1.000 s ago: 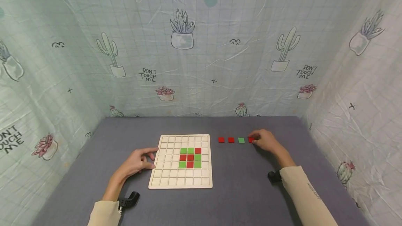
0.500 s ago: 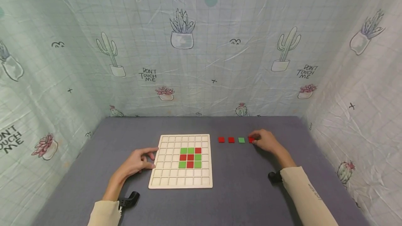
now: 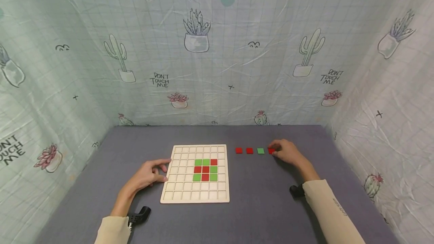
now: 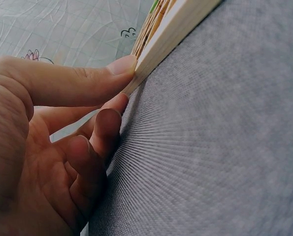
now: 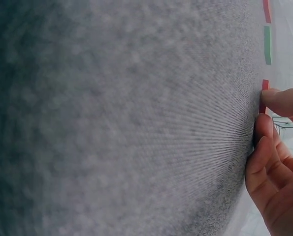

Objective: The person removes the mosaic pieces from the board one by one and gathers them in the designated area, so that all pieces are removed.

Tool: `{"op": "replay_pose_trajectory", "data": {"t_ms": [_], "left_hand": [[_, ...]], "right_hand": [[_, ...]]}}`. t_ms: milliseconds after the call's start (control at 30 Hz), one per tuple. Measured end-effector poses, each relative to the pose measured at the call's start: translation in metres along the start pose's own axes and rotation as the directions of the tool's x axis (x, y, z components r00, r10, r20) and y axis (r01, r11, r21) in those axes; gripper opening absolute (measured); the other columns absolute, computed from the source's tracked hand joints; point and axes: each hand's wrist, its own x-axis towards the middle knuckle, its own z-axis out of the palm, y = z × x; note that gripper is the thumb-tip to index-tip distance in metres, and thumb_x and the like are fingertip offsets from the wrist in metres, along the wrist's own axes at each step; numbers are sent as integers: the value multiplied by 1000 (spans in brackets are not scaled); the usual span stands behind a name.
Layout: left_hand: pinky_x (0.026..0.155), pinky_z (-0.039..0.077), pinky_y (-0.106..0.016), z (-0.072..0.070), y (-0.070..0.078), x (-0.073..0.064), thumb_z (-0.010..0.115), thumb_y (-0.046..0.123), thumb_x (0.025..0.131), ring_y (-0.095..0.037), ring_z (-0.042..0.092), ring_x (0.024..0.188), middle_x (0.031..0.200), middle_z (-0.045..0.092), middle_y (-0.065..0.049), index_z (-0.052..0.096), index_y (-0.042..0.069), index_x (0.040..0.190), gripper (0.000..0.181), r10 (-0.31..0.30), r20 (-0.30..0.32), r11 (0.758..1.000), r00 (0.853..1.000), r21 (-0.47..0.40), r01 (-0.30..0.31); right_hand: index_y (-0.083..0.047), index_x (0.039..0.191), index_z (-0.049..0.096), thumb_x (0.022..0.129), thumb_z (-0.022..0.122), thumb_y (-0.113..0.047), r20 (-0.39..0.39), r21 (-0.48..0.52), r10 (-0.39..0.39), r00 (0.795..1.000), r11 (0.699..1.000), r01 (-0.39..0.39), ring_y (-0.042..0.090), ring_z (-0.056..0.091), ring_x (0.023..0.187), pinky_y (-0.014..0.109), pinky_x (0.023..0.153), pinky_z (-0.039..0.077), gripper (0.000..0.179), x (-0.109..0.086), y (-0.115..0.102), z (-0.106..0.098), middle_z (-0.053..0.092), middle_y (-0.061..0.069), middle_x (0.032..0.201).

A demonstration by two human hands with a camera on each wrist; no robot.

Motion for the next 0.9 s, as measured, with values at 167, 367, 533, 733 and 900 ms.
{"op": "replay_pose_trajectory", "data": {"t_ms": [167, 367, 533, 733, 900], "left_hand": [[44, 41, -27, 0, 0, -1, 84, 7, 80, -7, 38, 47, 101, 66, -9, 62, 9, 144, 68, 3, -1, 1000, 1000, 4, -3], [44, 41, -28, -1, -1, -1, 84, 8, 80, -7, 39, 48, 101, 66, -9, 62, 9, 143, 67, 16, -1, 1000, 1000, 5, -16], [44, 42, -28, -1, -1, -1, 84, 8, 80, -7, 40, 48, 101, 66, -8, 62, 10, 144, 67, 15, 3, 1000, 1000, 6, -15], [45, 43, -27, -1, -1, -3, 84, 7, 80, -7, 40, 48, 101, 66, -9, 61, 8, 145, 69, 19, 10, 1000, 1000, 3, -19], [45, 43, -27, -1, 0, -3, 84, 7, 80, -7, 40, 47, 102, 66, -9, 61, 8, 145, 69, 20, 10, 1000, 1000, 7, -20]], "right_hand": [[-4, 119, 74, 89, 73, -6, 3, 12, 1, 1000, 1000, -1, 26, 68, 89, 43, 76, 54, 30, -1, 1, 1, 72, 19, 110], [-6, 122, 73, 88, 74, -8, 13, 15, 2, 1000, 1000, -2, 27, 69, 92, 48, 79, 55, 34, -1, 0, 0, 70, 20, 113], [-6, 122, 72, 88, 76, -10, 11, 9, -8, 1000, 1000, 7, 27, 68, 91, 45, 77, 55, 35, -2, 0, 1, 70, 22, 114], [-4, 120, 72, 88, 76, -9, -47, 0, -45, 998, 999, 45, 19, 65, 81, 36, 68, 51, 33, -6, -3, 1, 67, 22, 112], [-2, 120, 72, 90, 75, -7, -95, -25, -80, 992, 997, 78, 16, 63, 74, 33, 64, 50, 31, -4, -13, 1, 65, 23, 111]]}}
